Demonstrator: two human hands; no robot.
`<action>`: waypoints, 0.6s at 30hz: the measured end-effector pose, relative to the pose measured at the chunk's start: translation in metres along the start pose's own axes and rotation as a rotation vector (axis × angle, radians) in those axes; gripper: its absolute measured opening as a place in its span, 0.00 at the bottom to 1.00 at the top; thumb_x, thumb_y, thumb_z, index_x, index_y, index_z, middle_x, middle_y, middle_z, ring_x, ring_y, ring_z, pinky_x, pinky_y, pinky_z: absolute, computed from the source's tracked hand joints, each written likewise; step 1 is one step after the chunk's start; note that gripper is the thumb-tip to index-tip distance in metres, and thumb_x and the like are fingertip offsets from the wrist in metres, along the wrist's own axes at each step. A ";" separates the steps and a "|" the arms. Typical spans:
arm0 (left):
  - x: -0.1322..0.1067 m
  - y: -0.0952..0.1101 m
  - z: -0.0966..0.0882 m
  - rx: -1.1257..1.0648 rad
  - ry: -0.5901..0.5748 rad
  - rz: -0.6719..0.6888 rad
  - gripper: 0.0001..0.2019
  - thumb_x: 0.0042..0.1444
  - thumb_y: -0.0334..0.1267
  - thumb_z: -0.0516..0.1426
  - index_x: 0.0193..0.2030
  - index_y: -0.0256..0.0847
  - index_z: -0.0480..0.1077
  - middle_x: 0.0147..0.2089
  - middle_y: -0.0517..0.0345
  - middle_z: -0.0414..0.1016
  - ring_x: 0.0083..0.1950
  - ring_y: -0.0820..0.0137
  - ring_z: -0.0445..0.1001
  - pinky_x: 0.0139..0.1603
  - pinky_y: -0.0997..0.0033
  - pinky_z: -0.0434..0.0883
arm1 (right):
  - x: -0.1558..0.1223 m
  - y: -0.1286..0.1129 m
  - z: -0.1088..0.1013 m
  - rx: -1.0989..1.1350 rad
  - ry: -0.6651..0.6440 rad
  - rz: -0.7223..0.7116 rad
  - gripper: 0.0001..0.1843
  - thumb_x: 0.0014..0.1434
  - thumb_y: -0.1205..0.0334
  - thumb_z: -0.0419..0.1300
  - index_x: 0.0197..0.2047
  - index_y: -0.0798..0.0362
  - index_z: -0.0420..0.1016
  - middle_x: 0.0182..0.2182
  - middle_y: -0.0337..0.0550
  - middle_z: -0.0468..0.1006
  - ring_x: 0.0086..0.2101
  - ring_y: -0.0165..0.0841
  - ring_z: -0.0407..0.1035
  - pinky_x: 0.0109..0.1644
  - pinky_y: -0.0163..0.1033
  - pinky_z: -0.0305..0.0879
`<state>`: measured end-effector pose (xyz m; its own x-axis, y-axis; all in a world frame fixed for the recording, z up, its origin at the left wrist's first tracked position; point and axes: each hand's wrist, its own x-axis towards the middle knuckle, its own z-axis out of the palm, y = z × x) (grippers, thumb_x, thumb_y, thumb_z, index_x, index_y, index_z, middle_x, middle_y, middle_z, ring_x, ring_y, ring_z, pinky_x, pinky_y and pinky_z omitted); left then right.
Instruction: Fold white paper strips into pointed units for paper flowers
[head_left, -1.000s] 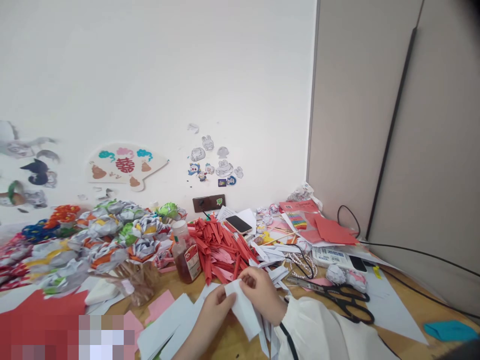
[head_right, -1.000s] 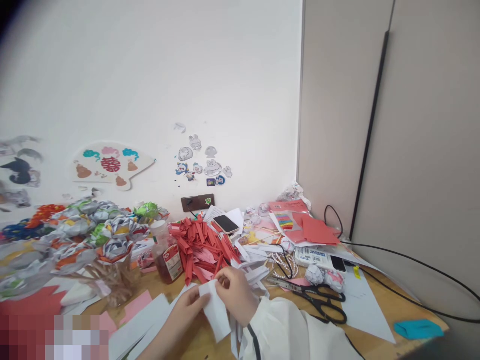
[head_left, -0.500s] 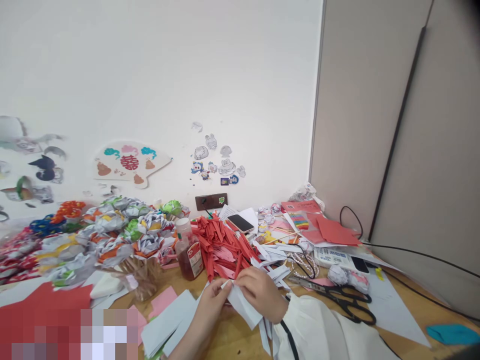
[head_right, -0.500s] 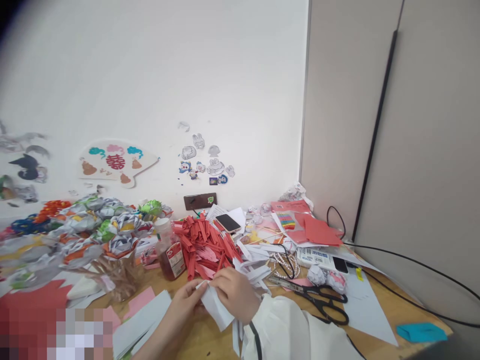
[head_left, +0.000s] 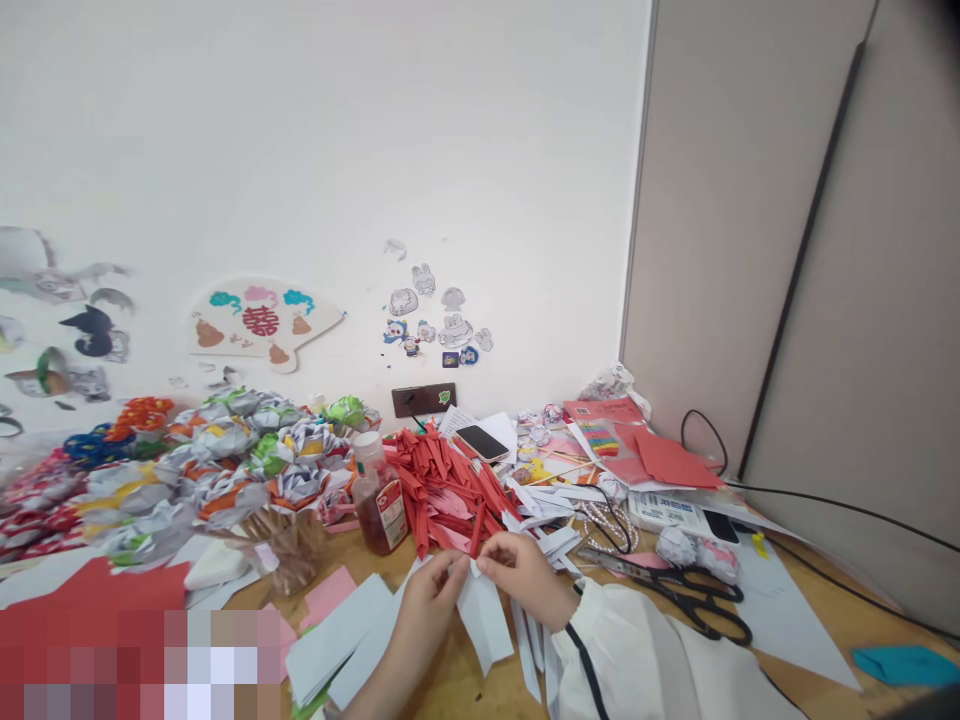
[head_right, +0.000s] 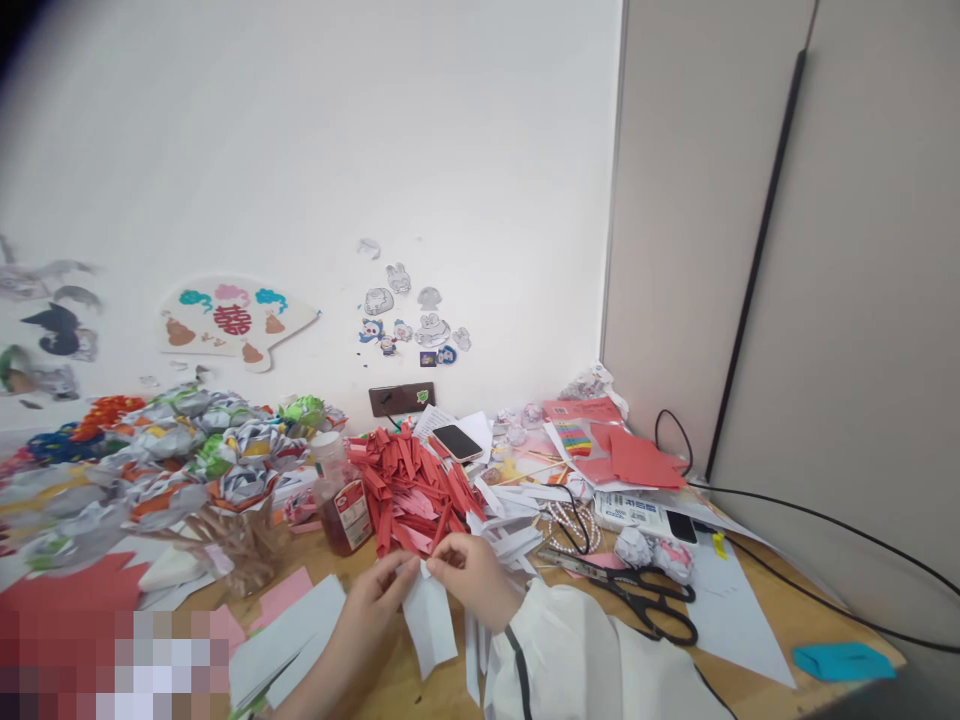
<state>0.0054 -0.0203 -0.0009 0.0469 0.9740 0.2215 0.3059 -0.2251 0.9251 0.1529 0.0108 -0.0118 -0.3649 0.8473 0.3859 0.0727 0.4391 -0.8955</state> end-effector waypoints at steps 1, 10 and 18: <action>0.000 -0.001 0.001 0.014 -0.009 0.006 0.16 0.48 0.49 0.51 0.25 0.37 0.68 0.24 0.59 0.67 0.28 0.69 0.64 0.28 0.75 0.61 | 0.001 0.001 0.000 0.039 -0.021 0.028 0.10 0.50 0.56 0.56 0.28 0.56 0.69 0.23 0.38 0.69 0.26 0.28 0.63 0.30 0.32 0.60; 0.000 -0.005 0.004 0.055 -0.023 0.004 0.16 0.50 0.48 0.49 0.24 0.37 0.66 0.22 0.62 0.64 0.26 0.71 0.61 0.27 0.75 0.59 | 0.000 0.000 -0.002 0.079 -0.025 0.113 0.12 0.45 0.56 0.60 0.24 0.57 0.68 0.21 0.36 0.67 0.24 0.26 0.60 0.28 0.31 0.57; -0.001 -0.002 0.002 0.115 -0.008 0.030 0.14 0.49 0.47 0.50 0.24 0.38 0.67 0.23 0.61 0.67 0.26 0.69 0.64 0.28 0.74 0.60 | -0.001 0.005 0.000 0.004 -0.002 0.059 0.10 0.47 0.58 0.59 0.24 0.57 0.68 0.20 0.35 0.66 0.23 0.25 0.59 0.27 0.31 0.55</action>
<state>0.0069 -0.0206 -0.0039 0.0653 0.9671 0.2457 0.4110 -0.2505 0.8765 0.1538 0.0122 -0.0171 -0.3621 0.8710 0.3321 0.0902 0.3874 -0.9175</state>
